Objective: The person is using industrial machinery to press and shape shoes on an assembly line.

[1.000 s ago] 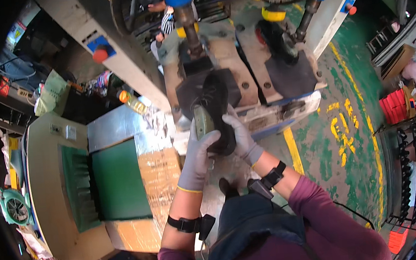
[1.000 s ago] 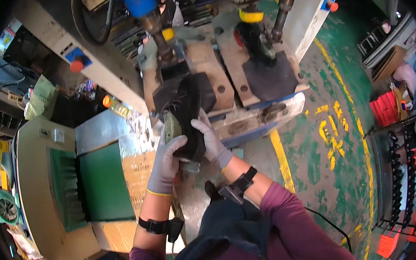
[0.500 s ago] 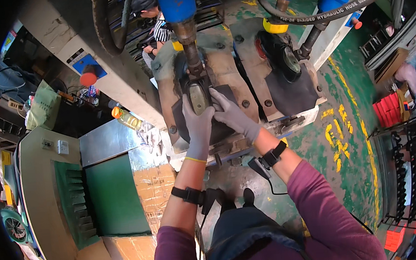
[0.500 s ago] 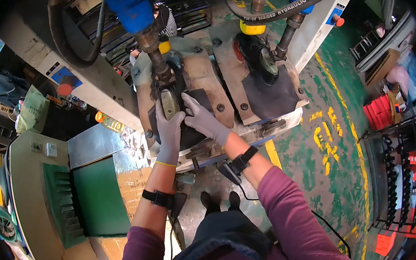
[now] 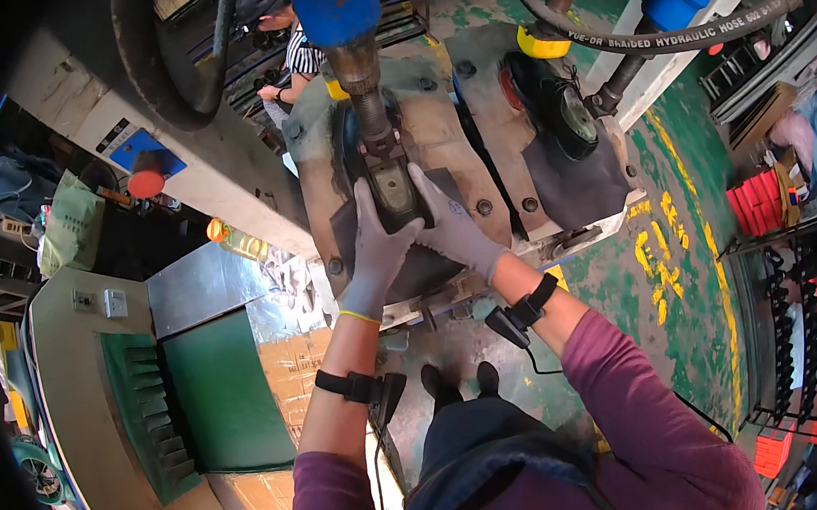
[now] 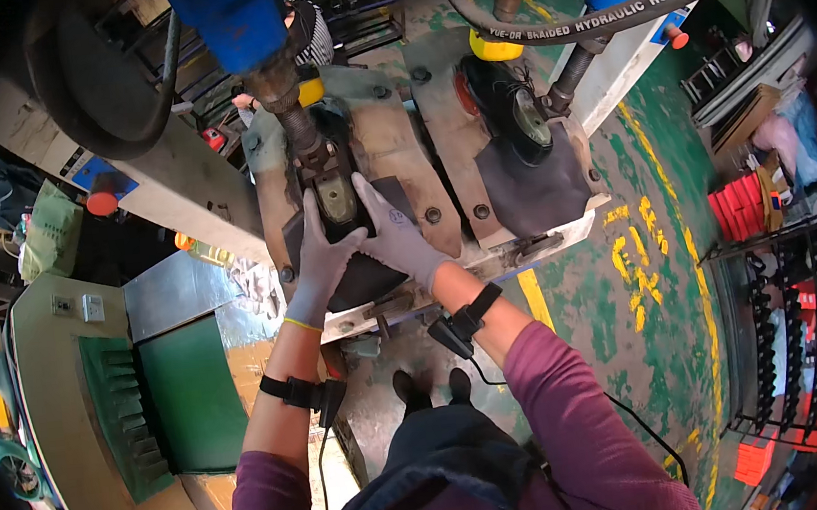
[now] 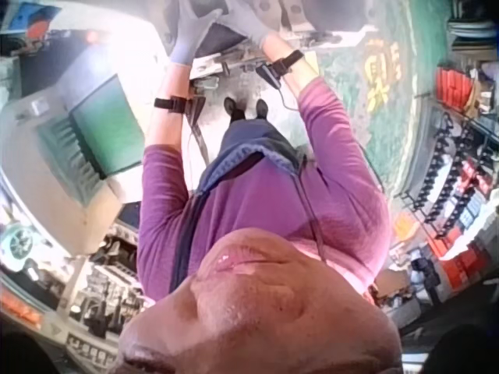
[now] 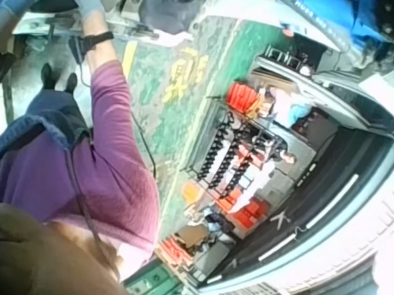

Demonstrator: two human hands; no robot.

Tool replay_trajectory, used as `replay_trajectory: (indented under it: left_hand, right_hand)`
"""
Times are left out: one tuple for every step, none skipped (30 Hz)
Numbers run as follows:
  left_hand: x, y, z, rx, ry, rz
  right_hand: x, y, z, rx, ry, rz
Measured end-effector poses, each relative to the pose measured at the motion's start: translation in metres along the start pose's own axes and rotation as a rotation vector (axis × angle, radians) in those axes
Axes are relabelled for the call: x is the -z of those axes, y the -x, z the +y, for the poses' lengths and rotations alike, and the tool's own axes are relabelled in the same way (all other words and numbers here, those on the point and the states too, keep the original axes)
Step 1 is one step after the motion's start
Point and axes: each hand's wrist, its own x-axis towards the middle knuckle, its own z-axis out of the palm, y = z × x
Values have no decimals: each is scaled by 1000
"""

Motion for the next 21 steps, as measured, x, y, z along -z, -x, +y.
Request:
replay_trajectory:
  left_hand:
    - [-1, -4, 2, 47, 66, -21]
    - [-1, -5, 5, 3, 58, -8]
    - [-2, -7, 7, 2, 59, -10]
    - [-2, -7, 11, 49, 20, -26]
    - [-2, -7, 14, 96, -18, -43]
    - [-1, -9, 17, 99, -20, -46]
    - [4, -10, 18, 107, -80, -57]
    - [8, -11, 19, 114, -139, -69]
    - [10, -12, 15, 120, -147, -71]
    - [11, -15, 13, 97, -105, -73]
    - [12, -16, 12, 73, -62, -75]
    - [14, -17, 11, 75, -95, -74]
    - [13, -18, 12, 79, -97, -77]
    - [13, -19, 14, 86, -78, -97]
    - [13, -20, 16, 93, -58, -117]
    - [13, -19, 15, 96, -61, -112]
    - [13, -18, 14, 99, -72, -104]
    - [14, -17, 14, 102, -83, -95]
    - [13, -17, 16, 100, -84, -93]
    - [12, -18, 18, 114, -89, -105]
    - [11, -19, 21, 126, -93, -117]
  right_hand:
    - [1, -4, 3, 2, 17, 7]
    - [2, -6, 6, 23, 38, 18]
    - [4, -7, 9, 22, 38, 20]
    - [5, -7, 9, 23, 24, 14]
    - [7, -6, 10, 24, 10, 9]
    - [8, -6, 10, 20, 7, 10]
    - [7, -7, 7, 10, 22, 14]
    - [6, -7, 5, -1, 37, 18]
    - [6, -8, 2, -4, 27, 17]
    - [6, -11, 3, 19, 89, 30]
    - [7, -13, 3, 43, 151, 42]
    - [7, -15, 3, 43, 144, 44]
    - [9, -15, 6, 62, 139, 50]
    - [10, -15, 9, 82, 135, 55]
    - [10, -14, 11, 79, 133, 54]
    - [9, -14, 10, 76, 134, 53]
    - [9, -14, 9, 73, 136, 52]
    - [9, -13, 7, 77, 133, 49]
    - [9, -11, 8, 49, 131, 40]
    - [9, -9, 8, 22, 129, 32]
    - [9, -10, 8, 25, 131, 34]
